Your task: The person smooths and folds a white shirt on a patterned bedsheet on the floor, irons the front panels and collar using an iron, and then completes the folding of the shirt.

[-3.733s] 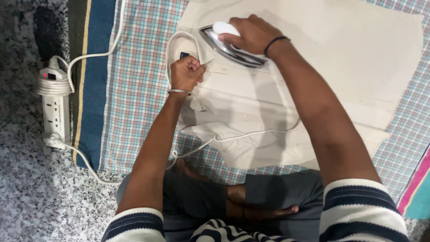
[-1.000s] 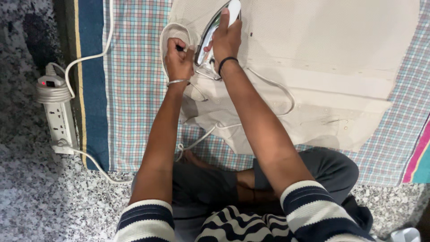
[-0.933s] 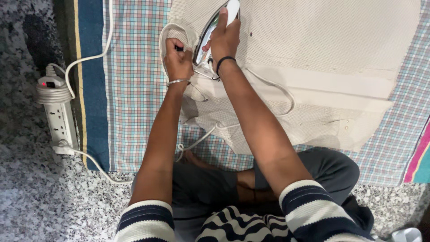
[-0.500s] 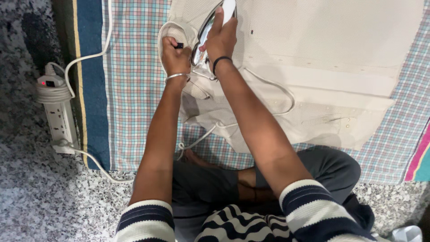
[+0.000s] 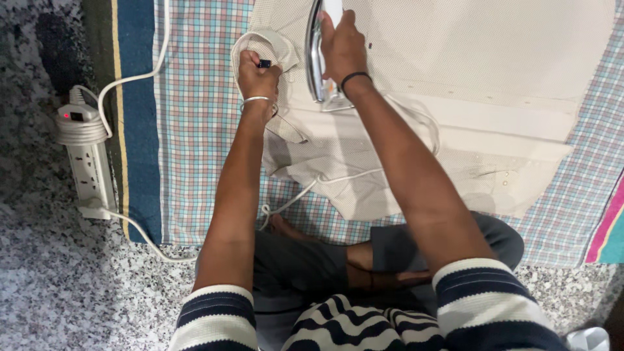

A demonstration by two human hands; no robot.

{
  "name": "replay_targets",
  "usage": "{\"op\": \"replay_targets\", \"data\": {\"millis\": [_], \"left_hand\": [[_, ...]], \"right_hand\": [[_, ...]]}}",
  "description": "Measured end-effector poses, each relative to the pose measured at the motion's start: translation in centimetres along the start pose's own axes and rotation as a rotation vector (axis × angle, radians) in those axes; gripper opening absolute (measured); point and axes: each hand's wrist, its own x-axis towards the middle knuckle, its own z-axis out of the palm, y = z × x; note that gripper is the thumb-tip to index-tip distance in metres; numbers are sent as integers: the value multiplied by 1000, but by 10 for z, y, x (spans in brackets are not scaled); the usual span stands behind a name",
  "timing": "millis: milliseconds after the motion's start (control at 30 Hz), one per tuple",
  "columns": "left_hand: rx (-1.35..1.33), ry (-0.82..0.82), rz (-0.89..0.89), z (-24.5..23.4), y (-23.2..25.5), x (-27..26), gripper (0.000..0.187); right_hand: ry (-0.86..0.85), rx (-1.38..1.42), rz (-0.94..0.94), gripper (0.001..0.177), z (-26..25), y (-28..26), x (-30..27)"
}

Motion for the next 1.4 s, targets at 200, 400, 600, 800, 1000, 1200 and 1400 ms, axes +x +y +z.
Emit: {"op": "replay_targets", "data": {"millis": [200,400,600,800,1000,1200,1400], "left_hand": [[55,-13,81,4,15,-12,43],[78,-57,-53,3,30,-27,17],[269,-166,128,3,21,-24,25],[216,-172,113,0,29,-28,20],[232,-162,111,4,27,-34,21],[263,-151,104,10,28,-29,23],[232,-158,57,6,19,-26,26]], "right_hand": [[-176,-179,-152,51,-48,7,-13],[-439,-331,-212,49,-94,15,-31],[-581,-576,-390,51,-109,21,-34],[-702,-739,-430,56,-138,26,-34],[-699,-783,-392,56,-143,25,-35],[-734,-760,-413,60,-200,59,-26],[-735,-750,-361,61,-192,61,-25]]}}
